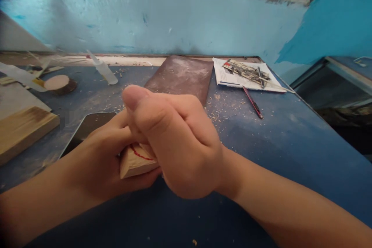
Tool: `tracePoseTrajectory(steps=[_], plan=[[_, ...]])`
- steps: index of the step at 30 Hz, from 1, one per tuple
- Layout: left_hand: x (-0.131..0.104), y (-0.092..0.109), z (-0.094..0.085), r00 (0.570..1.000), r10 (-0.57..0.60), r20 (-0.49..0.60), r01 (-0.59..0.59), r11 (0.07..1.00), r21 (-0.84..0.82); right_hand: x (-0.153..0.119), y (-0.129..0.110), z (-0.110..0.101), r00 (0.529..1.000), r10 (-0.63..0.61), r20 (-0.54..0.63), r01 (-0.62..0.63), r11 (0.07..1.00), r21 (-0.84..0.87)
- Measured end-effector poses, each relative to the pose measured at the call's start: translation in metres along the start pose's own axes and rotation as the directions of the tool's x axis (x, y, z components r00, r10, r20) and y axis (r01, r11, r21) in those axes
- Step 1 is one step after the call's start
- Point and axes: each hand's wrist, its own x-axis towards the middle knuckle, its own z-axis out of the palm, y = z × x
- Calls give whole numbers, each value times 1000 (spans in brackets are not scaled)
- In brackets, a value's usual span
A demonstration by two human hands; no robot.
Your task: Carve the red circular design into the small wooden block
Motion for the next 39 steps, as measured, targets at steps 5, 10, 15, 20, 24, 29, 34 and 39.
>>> tracePoseTrajectory(steps=[5,10,15,20,24,29,34,39], plan=[[-1,0,1,999,21,-49,-20,1000,19,1,5,-2,999,-27,32,28,998,-52],[-2,1,0,998,-65,-3,65,998,15,3,-10,1,994,-60,-93,54,996,-69],[0,4,-1,998,-49,-25,49,999,18,-2,6,-4,1000,-4,21,6,997,-79],[1,4,-2,998,-65,5,65,998,26,-1,0,-1,1000,-1,-30,-1,998,-60],[0,5,-2,996,-94,1,94,995,31,-1,-9,2,999,-6,-45,3,997,-82],[-1,5,-2,994,-106,3,106,994,41,1,-6,1,997,-16,-69,10,996,-93],[0,3,-1,997,-79,3,78,996,34,2,-4,1,998,2,-60,-5,999,-48],[0,4,-1,996,-89,8,89,995,41,3,-4,1,1000,4,-22,-5,999,-49]])
